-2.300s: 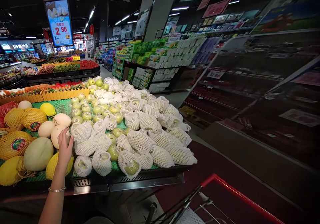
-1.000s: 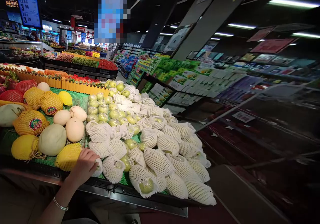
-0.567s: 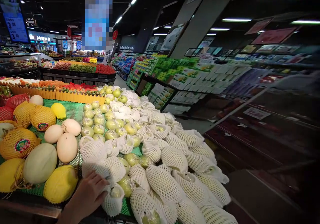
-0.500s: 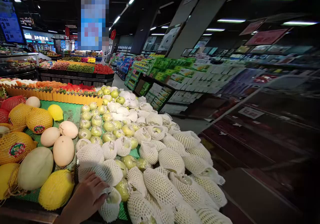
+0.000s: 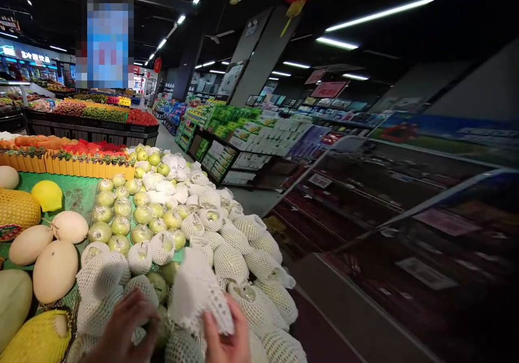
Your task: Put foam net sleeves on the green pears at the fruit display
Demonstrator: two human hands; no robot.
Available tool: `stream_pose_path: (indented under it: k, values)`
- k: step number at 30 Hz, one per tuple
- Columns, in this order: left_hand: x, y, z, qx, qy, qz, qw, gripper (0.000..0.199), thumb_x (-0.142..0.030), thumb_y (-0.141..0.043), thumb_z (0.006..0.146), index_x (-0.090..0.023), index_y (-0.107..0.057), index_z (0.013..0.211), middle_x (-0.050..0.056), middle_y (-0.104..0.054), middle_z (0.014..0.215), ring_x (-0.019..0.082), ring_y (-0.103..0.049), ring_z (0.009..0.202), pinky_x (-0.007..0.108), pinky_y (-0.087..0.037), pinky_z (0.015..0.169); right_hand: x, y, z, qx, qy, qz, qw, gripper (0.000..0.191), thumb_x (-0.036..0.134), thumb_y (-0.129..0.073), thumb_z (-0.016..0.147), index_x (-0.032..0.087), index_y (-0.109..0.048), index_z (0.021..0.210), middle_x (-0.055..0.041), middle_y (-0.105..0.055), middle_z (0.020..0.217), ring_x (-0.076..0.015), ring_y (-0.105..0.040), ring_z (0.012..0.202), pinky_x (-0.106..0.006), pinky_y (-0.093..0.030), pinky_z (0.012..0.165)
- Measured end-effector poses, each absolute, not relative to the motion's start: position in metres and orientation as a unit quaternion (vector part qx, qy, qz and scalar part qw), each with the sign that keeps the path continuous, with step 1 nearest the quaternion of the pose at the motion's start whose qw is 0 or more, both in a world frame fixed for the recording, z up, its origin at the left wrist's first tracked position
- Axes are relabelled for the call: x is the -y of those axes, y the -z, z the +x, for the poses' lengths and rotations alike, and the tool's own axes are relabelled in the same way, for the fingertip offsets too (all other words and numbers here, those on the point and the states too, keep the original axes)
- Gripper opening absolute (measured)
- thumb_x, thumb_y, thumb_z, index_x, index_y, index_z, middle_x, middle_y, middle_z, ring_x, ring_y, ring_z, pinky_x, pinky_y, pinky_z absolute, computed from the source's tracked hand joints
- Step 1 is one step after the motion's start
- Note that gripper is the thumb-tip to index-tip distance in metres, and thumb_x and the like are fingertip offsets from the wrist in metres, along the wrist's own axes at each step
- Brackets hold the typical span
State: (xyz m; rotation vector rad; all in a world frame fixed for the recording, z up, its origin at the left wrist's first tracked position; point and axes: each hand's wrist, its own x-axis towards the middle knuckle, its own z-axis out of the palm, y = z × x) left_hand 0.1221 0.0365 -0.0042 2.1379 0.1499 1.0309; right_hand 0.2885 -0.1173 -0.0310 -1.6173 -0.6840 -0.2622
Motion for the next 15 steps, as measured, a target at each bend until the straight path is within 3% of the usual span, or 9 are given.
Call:
stream_pose_path:
  k: [3,6,8,11,15]
  values:
    - [-0.029,0.025,0.138,-0.064,-0.405,0.829,0.380,0.062,-0.031,-0.076,0.081,-0.030,-0.051,0.138,0.014,-0.063,0.133,0.032,-0.062,0.123,0.046,-0.057,0.099,0.079,0.037,0.278,0.373,0.065,-0.660,0.649,0.039,0.048,-0.065,0.090,0.022,-0.067,0.119,-0.0123,-0.067,0.119,-0.0311,-0.065,0.110,-0.042,-0.056,0.090]
    - [-0.031,0.042,0.152,-0.159,-0.417,0.800,0.402,0.081,-0.025,-0.080,0.075,-0.031,-0.042,0.147,0.017,-0.050,0.147,0.037,-0.051,0.136,0.053,-0.052,0.105,0.065,0.040,0.265,0.393,0.051,-0.637,0.662,0.043,0.054,-0.058,0.093,0.025,-0.065,0.125,-0.0114,-0.063,0.123,-0.0317,-0.063,0.113,-0.044,-0.053,0.094]
    - [-0.036,0.044,0.156,-0.180,-0.414,0.782,0.430,0.085,-0.014,-0.075,0.072,-0.031,-0.039,0.148,0.015,-0.054,0.141,0.033,-0.058,0.125,0.049,-0.055,0.100,0.066,0.040,0.259,0.408,0.045,-0.619,0.670,0.036,0.049,-0.054,0.096,0.027,-0.066,0.122,-0.0104,-0.063,0.121,-0.0316,-0.062,0.111,-0.045,-0.051,0.095]
    - [-0.045,0.034,0.154,-0.178,-0.403,0.776,0.452,0.082,-0.001,-0.058,0.070,-0.031,-0.046,0.145,0.007,-0.065,0.112,0.025,-0.066,0.099,0.041,-0.058,0.088,0.073,0.039,0.255,0.431,0.047,-0.592,0.679,0.029,0.042,-0.049,0.098,0.026,-0.068,0.114,-0.0098,-0.063,0.111,-0.0304,-0.062,0.104,-0.044,-0.052,0.089]
    - [-0.051,0.021,0.150,-0.171,-0.433,0.786,0.406,0.049,0.000,-0.049,0.070,-0.027,-0.071,0.105,0.006,-0.064,0.093,0.024,-0.063,0.088,0.036,-0.056,0.075,0.077,0.045,0.260,0.368,0.076,-0.639,0.671,0.026,0.038,-0.052,0.095,0.025,-0.065,0.115,-0.0109,-0.060,0.115,-0.0313,-0.058,0.110,-0.047,-0.048,0.095]
